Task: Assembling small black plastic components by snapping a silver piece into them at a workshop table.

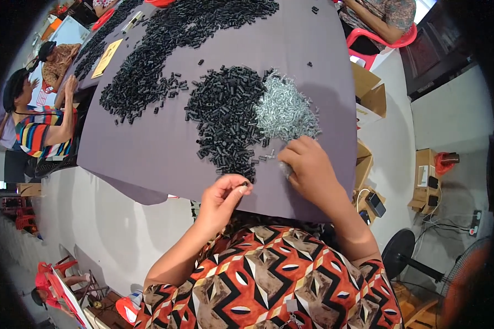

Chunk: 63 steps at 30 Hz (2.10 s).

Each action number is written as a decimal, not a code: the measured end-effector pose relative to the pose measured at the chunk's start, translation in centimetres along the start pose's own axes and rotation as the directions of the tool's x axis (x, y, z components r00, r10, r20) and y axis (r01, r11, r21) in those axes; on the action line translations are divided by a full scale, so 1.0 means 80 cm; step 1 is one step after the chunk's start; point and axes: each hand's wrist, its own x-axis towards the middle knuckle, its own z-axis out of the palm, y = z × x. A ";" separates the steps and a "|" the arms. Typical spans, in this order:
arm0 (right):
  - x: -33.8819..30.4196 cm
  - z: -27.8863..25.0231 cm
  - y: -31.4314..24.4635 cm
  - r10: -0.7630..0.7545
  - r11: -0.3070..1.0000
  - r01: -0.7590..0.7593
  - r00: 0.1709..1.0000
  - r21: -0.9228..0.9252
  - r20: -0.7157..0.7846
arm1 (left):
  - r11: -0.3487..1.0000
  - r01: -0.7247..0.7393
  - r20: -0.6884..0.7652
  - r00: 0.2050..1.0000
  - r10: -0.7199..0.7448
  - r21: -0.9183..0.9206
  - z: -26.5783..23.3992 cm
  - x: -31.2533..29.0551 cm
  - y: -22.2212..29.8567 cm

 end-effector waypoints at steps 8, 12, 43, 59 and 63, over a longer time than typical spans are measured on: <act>0.028 0.029 -0.009 -0.074 0.995 0.074 0.997 -0.065 -0.008 | 0.999 -0.038 -0.064 0.997 0.039 0.024 -0.007 0.017 0.009; 0.035 0.048 -0.011 -0.148 0.986 0.143 0.988 -0.088 -0.052 | 0.999 -0.032 -0.042 0.999 0.033 0.013 -0.010 0.013 0.007; -0.046 0.018 -0.020 0.323 0.045 -0.439 0.856 0.897 0.403 | 0.984 0.154 0.150 0.979 -0.139 -0.093 0.037 0.015 0.016; -0.034 0.012 -0.023 0.201 0.517 -0.255 0.964 0.817 0.174 | 0.972 0.217 0.208 0.958 -0.195 -0.085 0.023 0.014 0.013; -0.031 0.007 -0.022 0.091 0.636 -0.133 0.991 0.760 0.098 | 0.918 0.369 0.216 0.918 -0.334 -0.148 0.021 0.019 0.019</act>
